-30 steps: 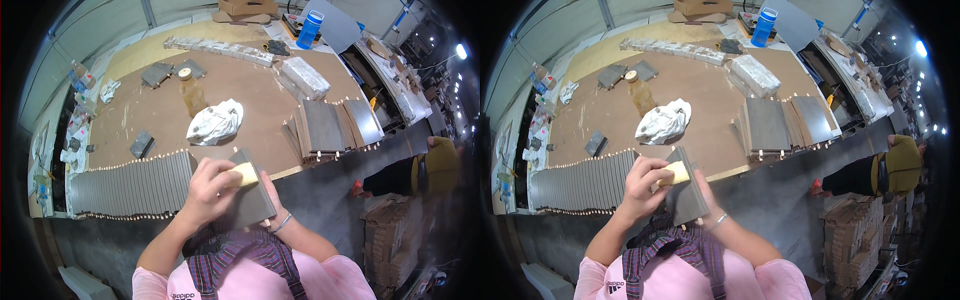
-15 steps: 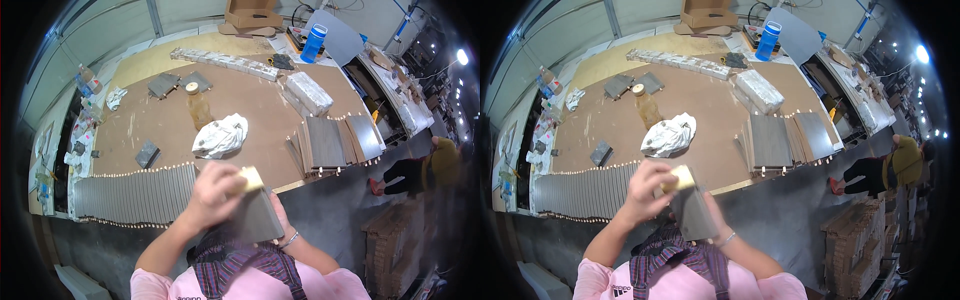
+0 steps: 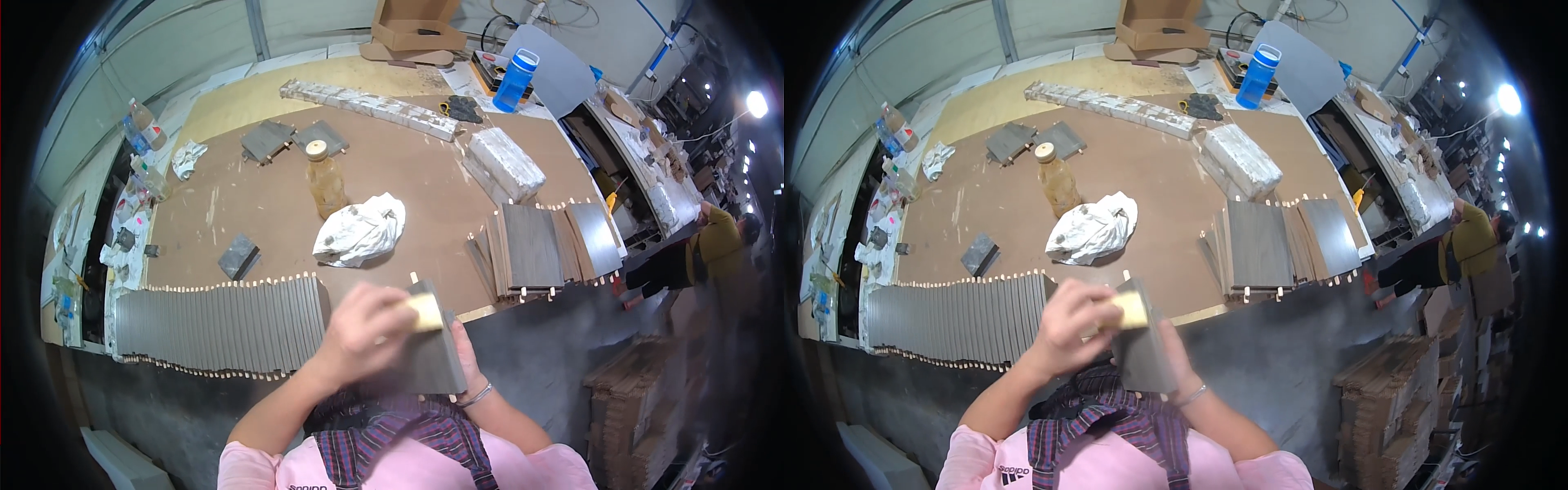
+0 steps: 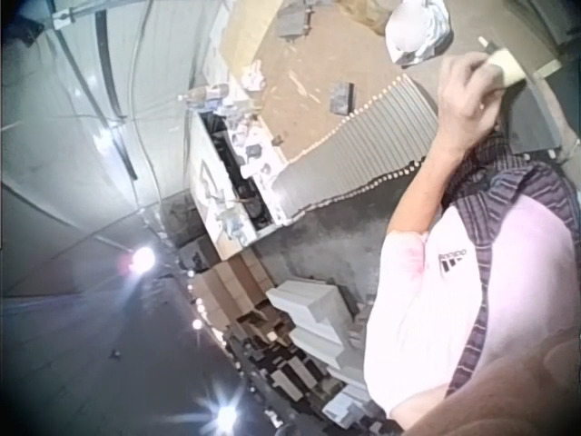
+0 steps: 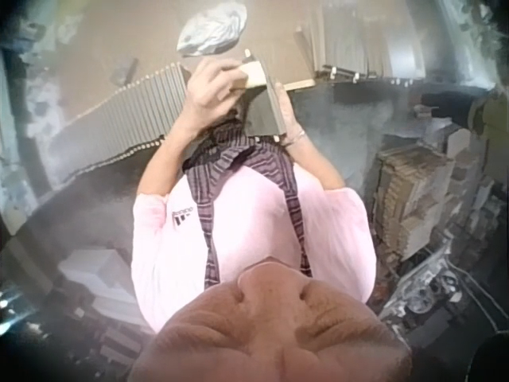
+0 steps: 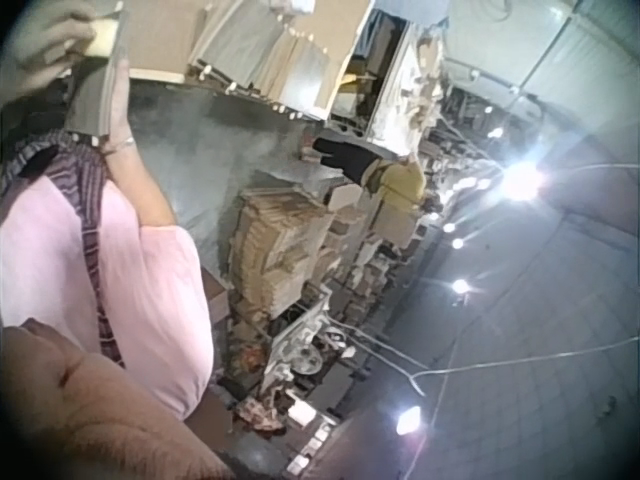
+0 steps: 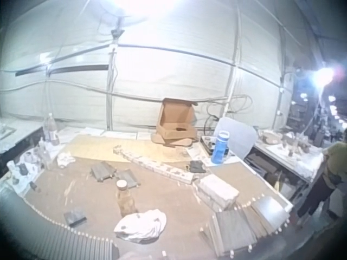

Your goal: The person applies a liquid from a sponge to the surface and edges of small wood panels, wipes them with a cloth, and stacks them on a workbench.

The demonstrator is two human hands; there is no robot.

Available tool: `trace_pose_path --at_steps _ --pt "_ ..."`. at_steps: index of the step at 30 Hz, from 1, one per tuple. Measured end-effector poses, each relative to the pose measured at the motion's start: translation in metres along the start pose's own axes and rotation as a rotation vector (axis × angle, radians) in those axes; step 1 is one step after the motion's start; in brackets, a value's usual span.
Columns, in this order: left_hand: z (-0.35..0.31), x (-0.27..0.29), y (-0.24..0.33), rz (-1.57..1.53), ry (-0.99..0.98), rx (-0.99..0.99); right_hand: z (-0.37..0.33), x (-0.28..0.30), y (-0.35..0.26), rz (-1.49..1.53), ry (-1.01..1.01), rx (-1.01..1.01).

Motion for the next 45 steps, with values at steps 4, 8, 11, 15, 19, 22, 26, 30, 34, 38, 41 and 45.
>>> trace_pose_path --at_steps 4,8,11,15,19,22,26,30,34,38,41,45 --pt "-0.007 0.016 -0.048 -0.221 0.271 0.401 0.004 -0.018 -0.008 0.044 -0.109 -0.116" --pt "-0.029 0.016 -0.051 -0.913 0.345 0.709 0.007 -0.033 -0.017 0.203 -0.158 -0.060" --pt "-0.054 -0.001 -0.050 -1.388 0.423 0.738 0.011 -0.036 -0.023 0.106 -0.155 -0.025" --pt "-0.060 -0.016 -0.037 -1.592 0.403 0.725 0.012 -0.006 -0.024 0.070 -0.016 0.038" --pt "-0.064 -0.025 -0.039 -1.647 0.401 0.746 0.013 0.013 -0.024 0.579 -0.206 0.026" --pt "-0.066 -0.023 -0.046 -1.659 0.460 0.725 0.014 0.006 -0.032 0.129 -0.293 0.097" --pt "-0.062 -0.019 -0.053 -1.703 0.475 0.687 0.013 0.016 -0.033 -0.060 0.102 0.015" --pt "-0.057 -0.017 -0.051 -1.716 0.481 0.705 0.013 0.022 -0.033 -0.235 0.206 0.198" --pt "-0.061 -0.018 -0.051 -1.689 0.480 0.751 0.013 -0.001 -0.036 -0.416 0.165 0.213" --pt "-0.062 0.000 -0.039 -1.174 0.284 0.834 0.009 -0.003 -0.044 -0.416 0.257 0.189" --pt "-0.062 0.017 -0.022 -0.395 0.040 0.392 0.005 0.002 -0.049 -0.399 0.313 0.196" --pt "-0.070 0.018 0.005 -0.184 -0.084 0.130 0.002 0.012 -0.052 -0.357 0.322 0.186"
Point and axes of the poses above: each hand's wrist, its own z-axis towards the middle knuckle, its own x-axis out of the back of the hand, y = z × x, the point moved 3 cm from there along z, towards the middle knuckle, and after that the axes turned 7 degrees about -y, right-handed, at the moved point
